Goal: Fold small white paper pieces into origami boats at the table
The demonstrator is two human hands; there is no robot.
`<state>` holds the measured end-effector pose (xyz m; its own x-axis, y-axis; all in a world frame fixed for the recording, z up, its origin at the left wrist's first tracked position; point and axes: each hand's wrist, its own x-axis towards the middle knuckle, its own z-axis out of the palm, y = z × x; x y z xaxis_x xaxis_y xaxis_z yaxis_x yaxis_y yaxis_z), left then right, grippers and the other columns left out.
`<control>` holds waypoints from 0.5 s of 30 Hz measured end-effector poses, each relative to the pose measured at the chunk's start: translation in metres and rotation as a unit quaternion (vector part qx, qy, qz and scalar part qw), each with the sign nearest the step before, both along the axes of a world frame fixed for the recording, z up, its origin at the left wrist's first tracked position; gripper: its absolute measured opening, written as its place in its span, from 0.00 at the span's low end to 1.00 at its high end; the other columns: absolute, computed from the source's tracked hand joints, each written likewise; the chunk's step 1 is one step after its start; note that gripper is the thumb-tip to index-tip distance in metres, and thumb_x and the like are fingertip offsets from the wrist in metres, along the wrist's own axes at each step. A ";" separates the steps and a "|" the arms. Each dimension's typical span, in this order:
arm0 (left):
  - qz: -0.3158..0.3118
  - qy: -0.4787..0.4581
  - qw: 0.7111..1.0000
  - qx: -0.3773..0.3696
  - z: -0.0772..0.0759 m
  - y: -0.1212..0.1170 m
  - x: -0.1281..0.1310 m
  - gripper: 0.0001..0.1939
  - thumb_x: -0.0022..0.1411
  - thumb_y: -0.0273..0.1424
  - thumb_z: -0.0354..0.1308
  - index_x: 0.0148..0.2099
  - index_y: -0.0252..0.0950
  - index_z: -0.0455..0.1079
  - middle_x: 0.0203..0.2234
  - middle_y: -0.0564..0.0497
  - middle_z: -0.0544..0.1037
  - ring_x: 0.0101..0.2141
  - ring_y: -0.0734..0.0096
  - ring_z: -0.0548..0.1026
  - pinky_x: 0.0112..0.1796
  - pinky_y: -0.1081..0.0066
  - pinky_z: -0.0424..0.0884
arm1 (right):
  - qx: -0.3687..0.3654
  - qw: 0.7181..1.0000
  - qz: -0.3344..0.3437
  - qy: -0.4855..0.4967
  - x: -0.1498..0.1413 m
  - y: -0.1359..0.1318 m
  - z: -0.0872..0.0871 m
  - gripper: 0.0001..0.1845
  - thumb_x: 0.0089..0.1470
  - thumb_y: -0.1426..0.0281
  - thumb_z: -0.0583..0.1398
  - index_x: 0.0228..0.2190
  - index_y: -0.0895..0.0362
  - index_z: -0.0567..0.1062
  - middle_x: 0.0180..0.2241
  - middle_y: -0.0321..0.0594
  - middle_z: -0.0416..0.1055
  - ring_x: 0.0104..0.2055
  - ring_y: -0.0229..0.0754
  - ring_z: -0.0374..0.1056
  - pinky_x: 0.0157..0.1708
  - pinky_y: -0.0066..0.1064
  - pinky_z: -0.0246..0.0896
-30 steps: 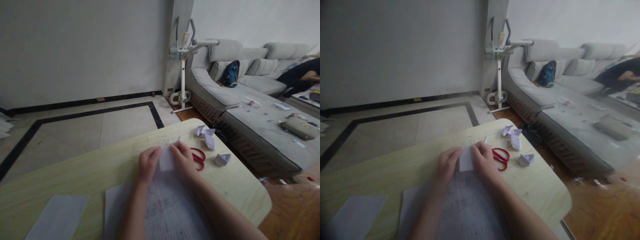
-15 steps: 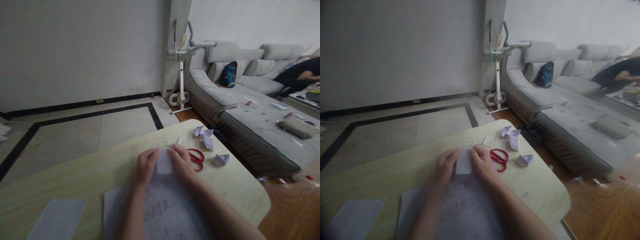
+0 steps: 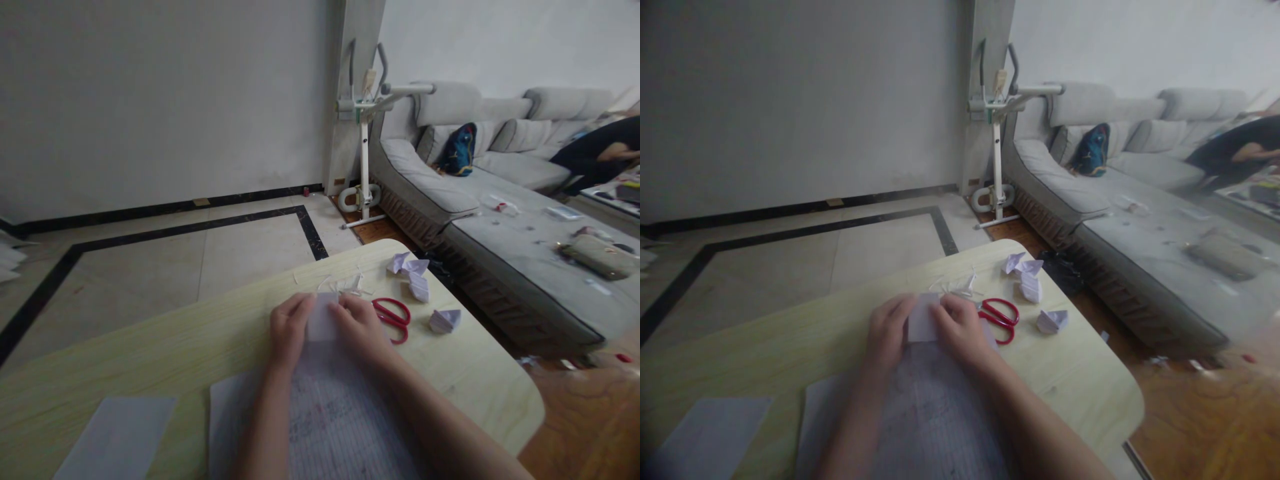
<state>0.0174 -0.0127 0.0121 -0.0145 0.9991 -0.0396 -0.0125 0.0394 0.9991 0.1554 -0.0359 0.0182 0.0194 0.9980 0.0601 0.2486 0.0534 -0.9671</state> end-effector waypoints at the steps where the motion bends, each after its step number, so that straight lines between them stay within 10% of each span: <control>1: 0.001 -0.001 1.000 0.000 -0.001 0.000 0.000 0.13 0.55 0.36 0.58 0.23 0.33 0.70 0.19 0.56 0.69 0.24 0.74 0.65 0.27 0.76 0.62 | -0.004 1.000 0.001 0.006 0.000 0.000 0.000 0.16 0.55 0.64 0.55 0.20 0.58 0.65 0.20 0.32 0.57 0.24 0.34 0.55 0.22 0.24 0.48; 15: -0.083 -0.056 0.995 -0.021 0.001 -0.001 0.003 0.15 0.53 0.36 0.61 0.40 0.32 0.73 0.29 0.49 0.78 0.32 0.68 0.75 0.33 0.73 0.70 | 0.015 0.994 -0.107 0.017 0.004 0.007 -0.008 0.16 0.55 0.62 0.56 0.21 0.58 0.68 0.19 0.32 0.60 0.23 0.34 0.54 0.21 0.25 0.47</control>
